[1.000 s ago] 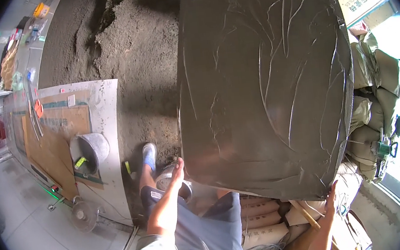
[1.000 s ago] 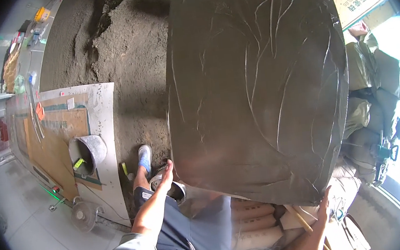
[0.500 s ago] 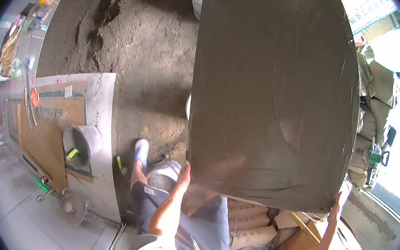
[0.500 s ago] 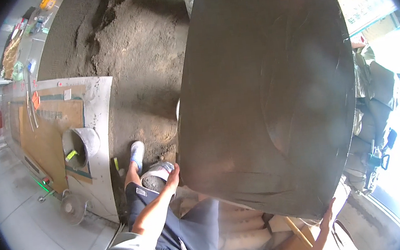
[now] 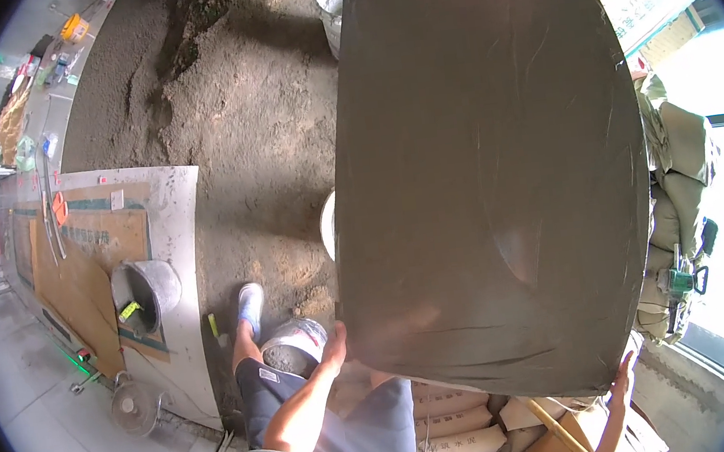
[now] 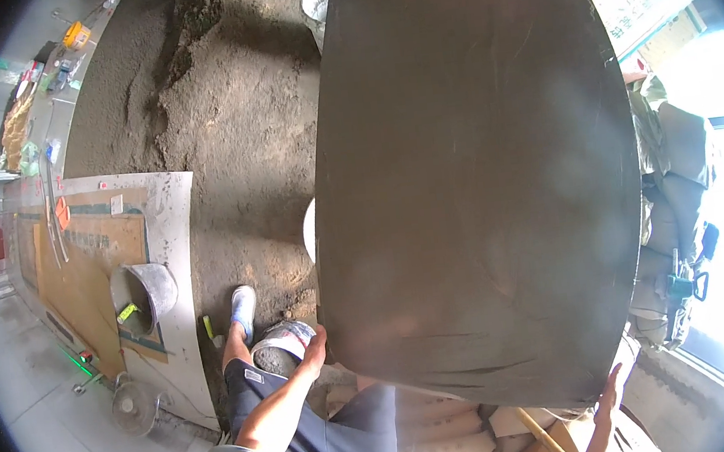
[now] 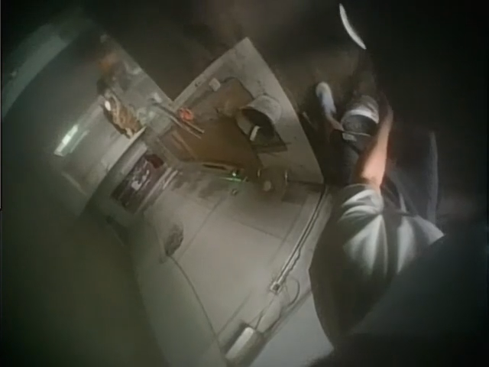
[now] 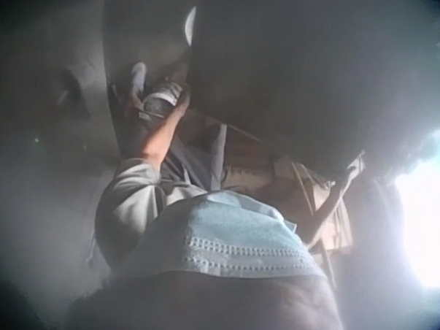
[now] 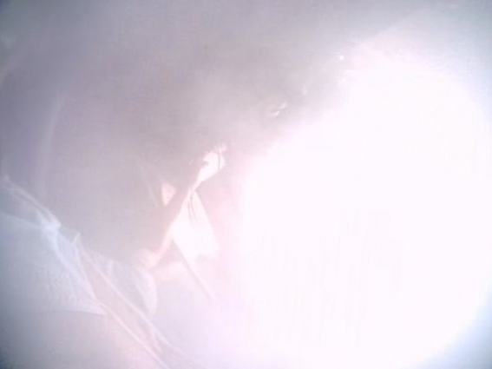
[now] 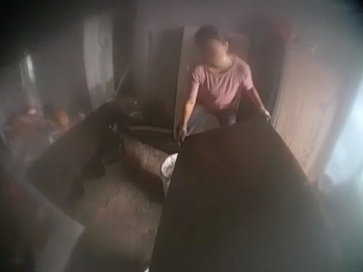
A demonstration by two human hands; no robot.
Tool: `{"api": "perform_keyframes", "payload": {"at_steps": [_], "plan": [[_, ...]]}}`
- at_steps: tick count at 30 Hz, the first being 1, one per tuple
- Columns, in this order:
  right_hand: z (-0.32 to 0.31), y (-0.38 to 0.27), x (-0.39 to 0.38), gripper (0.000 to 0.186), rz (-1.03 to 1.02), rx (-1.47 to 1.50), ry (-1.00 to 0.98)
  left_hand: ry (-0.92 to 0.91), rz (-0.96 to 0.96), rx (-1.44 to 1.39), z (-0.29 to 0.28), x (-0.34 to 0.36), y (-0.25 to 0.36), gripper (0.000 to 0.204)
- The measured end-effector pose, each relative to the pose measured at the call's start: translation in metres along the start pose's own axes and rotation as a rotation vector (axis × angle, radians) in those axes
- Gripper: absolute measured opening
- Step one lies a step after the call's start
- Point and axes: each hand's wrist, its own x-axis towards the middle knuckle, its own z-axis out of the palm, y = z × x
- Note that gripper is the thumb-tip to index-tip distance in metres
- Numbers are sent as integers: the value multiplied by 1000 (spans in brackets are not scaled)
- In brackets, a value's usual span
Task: The person places a large ceramic tile onto a bed of mortar, then uses a rubber mallet to tap it into place. They use a trowel to smooth the surface and ensure proper adhesion.
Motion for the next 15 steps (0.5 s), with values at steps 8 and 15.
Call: {"api": "perform_keyframes", "payload": {"at_steps": [8,15], "plan": [[-54,-60,11,97,346,-62,254,-130,-7,-110,63,14,-12,93],[-43,-129,-30,103,326,-60,289,-196,41,-231,89,33,-16,81]]}}
